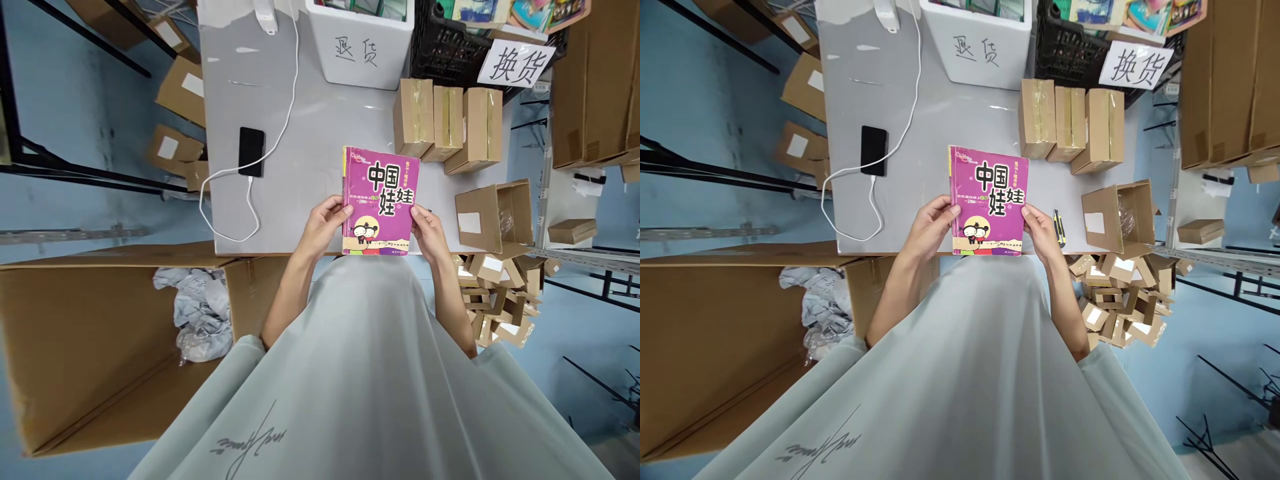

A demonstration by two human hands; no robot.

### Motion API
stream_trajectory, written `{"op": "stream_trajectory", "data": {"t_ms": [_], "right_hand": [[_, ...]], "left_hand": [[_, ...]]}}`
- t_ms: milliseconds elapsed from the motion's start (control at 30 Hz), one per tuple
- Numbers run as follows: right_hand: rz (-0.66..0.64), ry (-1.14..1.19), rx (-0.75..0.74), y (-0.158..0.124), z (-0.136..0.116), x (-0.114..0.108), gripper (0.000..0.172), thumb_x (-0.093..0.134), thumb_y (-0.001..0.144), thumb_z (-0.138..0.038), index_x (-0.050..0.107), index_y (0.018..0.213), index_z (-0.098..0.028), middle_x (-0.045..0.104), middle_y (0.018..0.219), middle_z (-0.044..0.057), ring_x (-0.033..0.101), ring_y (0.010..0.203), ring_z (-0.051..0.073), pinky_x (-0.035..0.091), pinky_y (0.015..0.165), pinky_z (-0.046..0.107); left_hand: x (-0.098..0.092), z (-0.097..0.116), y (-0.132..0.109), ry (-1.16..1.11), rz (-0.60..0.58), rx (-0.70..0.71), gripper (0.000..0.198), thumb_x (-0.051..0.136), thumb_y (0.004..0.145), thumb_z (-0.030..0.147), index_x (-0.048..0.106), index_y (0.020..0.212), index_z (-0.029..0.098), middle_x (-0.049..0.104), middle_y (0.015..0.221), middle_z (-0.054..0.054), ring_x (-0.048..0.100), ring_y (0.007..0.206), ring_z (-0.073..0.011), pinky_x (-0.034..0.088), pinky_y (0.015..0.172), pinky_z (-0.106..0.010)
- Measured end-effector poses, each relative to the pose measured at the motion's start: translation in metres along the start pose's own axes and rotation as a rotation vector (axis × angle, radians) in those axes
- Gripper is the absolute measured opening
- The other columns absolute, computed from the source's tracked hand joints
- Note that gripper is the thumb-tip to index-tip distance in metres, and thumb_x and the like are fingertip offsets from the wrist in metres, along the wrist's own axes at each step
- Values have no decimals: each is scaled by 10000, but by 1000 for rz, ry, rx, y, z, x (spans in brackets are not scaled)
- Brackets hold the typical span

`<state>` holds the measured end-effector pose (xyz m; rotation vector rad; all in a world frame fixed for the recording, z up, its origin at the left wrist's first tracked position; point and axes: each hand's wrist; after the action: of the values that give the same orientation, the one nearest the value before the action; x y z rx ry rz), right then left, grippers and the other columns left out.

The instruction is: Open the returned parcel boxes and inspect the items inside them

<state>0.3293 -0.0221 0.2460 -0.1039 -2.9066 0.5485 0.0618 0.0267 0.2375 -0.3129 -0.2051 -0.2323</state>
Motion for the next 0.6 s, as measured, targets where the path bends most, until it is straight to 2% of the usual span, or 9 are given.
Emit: {"op": "stream_trajectory", "data": {"t_ms": [300,600], "right_hand": [[39,-110,-93,-21,-23,4,678,801,922,-855,868,1328,-317,863,1342,60,777,1329,342,687,1110,509],[21,-121,-104,-24,-24,14,706,782,936,-858,861,1369,-304,858,1361,69,769,1340,356,695,1098,522]], "left_hand": [[4,-5,3,39,30,-37,529,977,821,658,850,1082,216,860,1122,-85,781,1175,-313,633,1086,-449],[3,-13,7,50,12,-31,567,963,842,643,843,1209,228,854,1275,-111,765,1280,-337,626,1136,-475]]}}
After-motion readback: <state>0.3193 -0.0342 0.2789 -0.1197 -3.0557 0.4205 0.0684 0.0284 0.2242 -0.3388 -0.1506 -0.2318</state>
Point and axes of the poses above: each hand's wrist, its own y-axis towards the middle knuckle, its own x-axis out of the palm, z = x × y
